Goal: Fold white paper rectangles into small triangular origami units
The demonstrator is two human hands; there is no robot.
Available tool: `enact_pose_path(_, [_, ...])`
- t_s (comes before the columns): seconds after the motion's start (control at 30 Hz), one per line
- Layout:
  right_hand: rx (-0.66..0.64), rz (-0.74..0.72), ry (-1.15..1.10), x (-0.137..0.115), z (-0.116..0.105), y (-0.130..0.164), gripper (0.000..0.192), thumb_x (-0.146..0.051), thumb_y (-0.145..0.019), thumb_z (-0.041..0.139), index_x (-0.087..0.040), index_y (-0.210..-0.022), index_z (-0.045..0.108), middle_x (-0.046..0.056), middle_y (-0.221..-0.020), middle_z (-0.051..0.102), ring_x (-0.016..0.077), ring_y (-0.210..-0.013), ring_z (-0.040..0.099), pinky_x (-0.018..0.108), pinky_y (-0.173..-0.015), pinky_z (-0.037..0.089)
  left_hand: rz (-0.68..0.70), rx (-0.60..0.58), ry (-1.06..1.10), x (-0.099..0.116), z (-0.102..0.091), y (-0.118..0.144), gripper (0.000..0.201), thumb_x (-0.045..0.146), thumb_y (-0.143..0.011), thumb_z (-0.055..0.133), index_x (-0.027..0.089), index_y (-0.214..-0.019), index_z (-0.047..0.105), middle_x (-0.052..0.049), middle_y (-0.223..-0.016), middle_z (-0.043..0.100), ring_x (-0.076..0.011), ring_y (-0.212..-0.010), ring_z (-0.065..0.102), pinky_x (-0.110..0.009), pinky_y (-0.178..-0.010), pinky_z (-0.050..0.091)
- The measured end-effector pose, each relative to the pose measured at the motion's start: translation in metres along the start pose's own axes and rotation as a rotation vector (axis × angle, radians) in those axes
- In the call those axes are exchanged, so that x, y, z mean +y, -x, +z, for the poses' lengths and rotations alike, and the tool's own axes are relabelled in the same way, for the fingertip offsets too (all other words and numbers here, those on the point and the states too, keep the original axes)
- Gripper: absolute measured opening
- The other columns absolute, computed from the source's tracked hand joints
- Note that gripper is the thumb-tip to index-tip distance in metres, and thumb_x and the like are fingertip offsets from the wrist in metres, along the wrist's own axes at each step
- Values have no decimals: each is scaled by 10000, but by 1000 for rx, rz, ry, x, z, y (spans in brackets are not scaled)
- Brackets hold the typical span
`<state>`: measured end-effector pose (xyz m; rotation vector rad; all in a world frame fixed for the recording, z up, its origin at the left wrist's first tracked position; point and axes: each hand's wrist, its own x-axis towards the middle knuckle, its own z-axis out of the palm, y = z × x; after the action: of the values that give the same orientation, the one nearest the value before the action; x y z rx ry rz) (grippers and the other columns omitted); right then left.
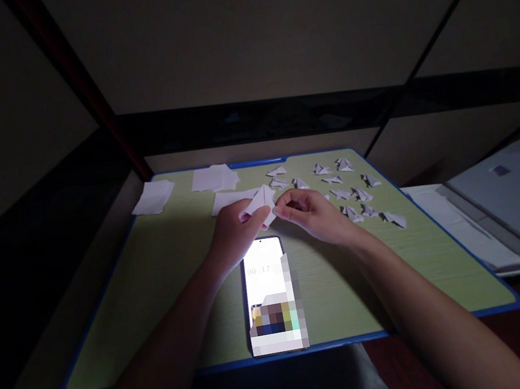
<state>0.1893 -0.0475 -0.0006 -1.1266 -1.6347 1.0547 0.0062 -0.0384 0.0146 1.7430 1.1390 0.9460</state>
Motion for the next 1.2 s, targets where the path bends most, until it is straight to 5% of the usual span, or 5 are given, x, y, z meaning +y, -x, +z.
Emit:
enact_pose_path(0.17, [62, 27, -195, -4, -7, -2, 415, -486, -678, 824, -196, -917, 648, 20, -840, 646, 147, -759, 578, 305, -722, 439, 40, -57, -21, -9, 3, 1, 204, 322, -816, 602, 131, -805, 675, -57, -683, 694, -147, -596, 639, -242, -511, 444])
enact_pose_path(0.57, [46, 99, -177, -4, -4, 1, 268, -409, -674, 821, -189, -699, 670, -16, -647, 607, 114, -588, 497, 293, -602, 379, 76, -105, -69, -9, 5, 3, 206, 322, -820, 601, 141, -735, 652, -45, -648, 665, -130, -566, 593, -233, -496, 394])
enact_pose_path(1.2, [66, 35, -200, -4, -4, -1, 276, -422, -723, 782, -179, -687, 655, -15, -652, 580, 112, -601, 476, 285, -603, 350, 71, -113, -100, -10, 6, 4, 210, 314, -826, 590, 136, -745, 667, -35, -648, 660, -128, -565, 576, -232, -487, 378])
